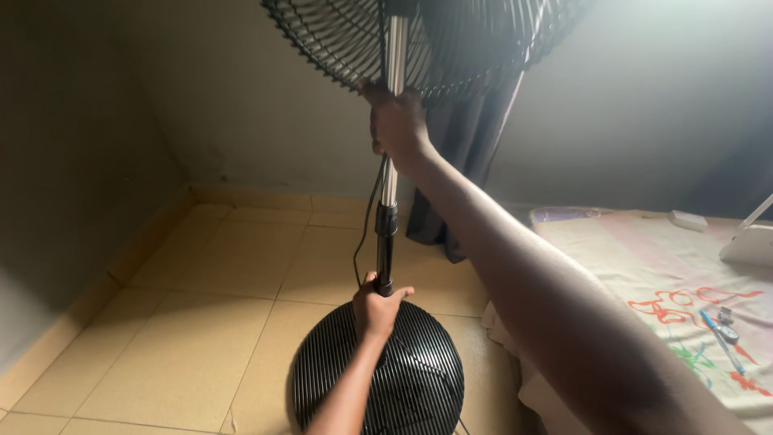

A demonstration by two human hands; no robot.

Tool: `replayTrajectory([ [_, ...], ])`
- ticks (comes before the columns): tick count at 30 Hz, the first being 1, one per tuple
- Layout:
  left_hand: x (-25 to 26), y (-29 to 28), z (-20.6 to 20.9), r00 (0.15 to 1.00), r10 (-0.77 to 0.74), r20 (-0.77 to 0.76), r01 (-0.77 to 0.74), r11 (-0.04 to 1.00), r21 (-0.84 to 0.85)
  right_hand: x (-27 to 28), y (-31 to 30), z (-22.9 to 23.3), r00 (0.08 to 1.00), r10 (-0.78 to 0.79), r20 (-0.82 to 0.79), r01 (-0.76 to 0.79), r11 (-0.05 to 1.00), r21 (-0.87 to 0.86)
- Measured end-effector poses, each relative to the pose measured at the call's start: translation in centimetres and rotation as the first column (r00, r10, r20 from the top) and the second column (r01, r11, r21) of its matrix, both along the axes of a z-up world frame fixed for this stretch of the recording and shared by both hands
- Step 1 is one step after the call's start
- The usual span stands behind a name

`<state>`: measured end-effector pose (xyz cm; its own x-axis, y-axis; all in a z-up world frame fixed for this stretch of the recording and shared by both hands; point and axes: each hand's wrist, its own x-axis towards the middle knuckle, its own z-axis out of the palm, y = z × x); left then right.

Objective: The person uses a screwdriver to adjust and tighten screws on a standing fan. They manipulate the fan head and stand, then repeatedly tighten screws on the fan cage.

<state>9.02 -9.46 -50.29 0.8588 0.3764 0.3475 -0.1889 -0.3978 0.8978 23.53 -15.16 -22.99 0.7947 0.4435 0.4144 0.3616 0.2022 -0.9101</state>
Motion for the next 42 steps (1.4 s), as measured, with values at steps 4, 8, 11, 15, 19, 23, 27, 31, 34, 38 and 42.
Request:
replayTrajectory([
  [4,1.4,-0.5,-1.8,0.999,-0.047,0.011,0.048,0.991,-0.129,-0.1,-0.4,0.5,0.977,0.046,-0.209,-0.024,0.994,0.105],
  [8,2.4,1.4,-2.5,0.961,-0.269,0.061,0.275,0.944,-0.18,-3.4,0.0,2.3,0.957,-0.132,-0.257,0.159,0.983,0.089],
  [11,2.6,2.0,-2.4,0.939,-0.343,0.033,0.343,0.922,-0.178,-5.6,0.1,3.2,0.977,-0.076,-0.199,0.096,0.992,0.088],
  [15,2.9,2.6,-2.4,0.894,-0.446,-0.048,0.42,0.87,-0.258,-6.6,-0.2,3.5,0.991,-0.023,-0.128,0.032,0.997,0.071],
  [19,3.7,3.7,-1.9,0.783,-0.621,-0.03,0.583,0.751,-0.312,-6.1,-0.4,3.5,0.99,0.028,-0.141,-0.022,0.999,0.045],
  [23,3.8,4.9,-0.9,0.656,-0.754,-0.036,0.71,0.633,-0.309,-5.8,-0.8,3.3,0.988,0.092,-0.123,-0.087,0.995,0.049],
  [27,1.7,2.1,-1.0,0.95,-0.312,0.005,0.311,0.947,-0.075,-5.7,-0.5,3.2,0.986,0.068,-0.154,-0.057,0.996,0.074],
  [31,0.8,-1.9,-1.5,0.956,0.173,0.236,-0.166,0.985,-0.05,-5.9,-0.9,3.4,0.984,0.101,-0.146,-0.094,0.994,0.057],
  [34,1.9,-2.1,-1.8,0.936,0.225,0.272,-0.22,0.974,-0.047,-6.0,-1.1,3.4,0.98,0.147,-0.132,-0.142,0.989,0.044],
  [38,2.3,-1.5,-2.8,0.961,0.15,0.234,-0.14,0.988,-0.059,-5.4,-1.4,3.4,0.975,0.179,-0.133,-0.175,0.984,0.039],
  [42,2.7,-2.1,-2.9,0.918,0.241,0.315,-0.239,0.97,-0.045,-4.2,-1.2,2.7,0.975,0.193,-0.112,-0.184,0.979,0.088],
])
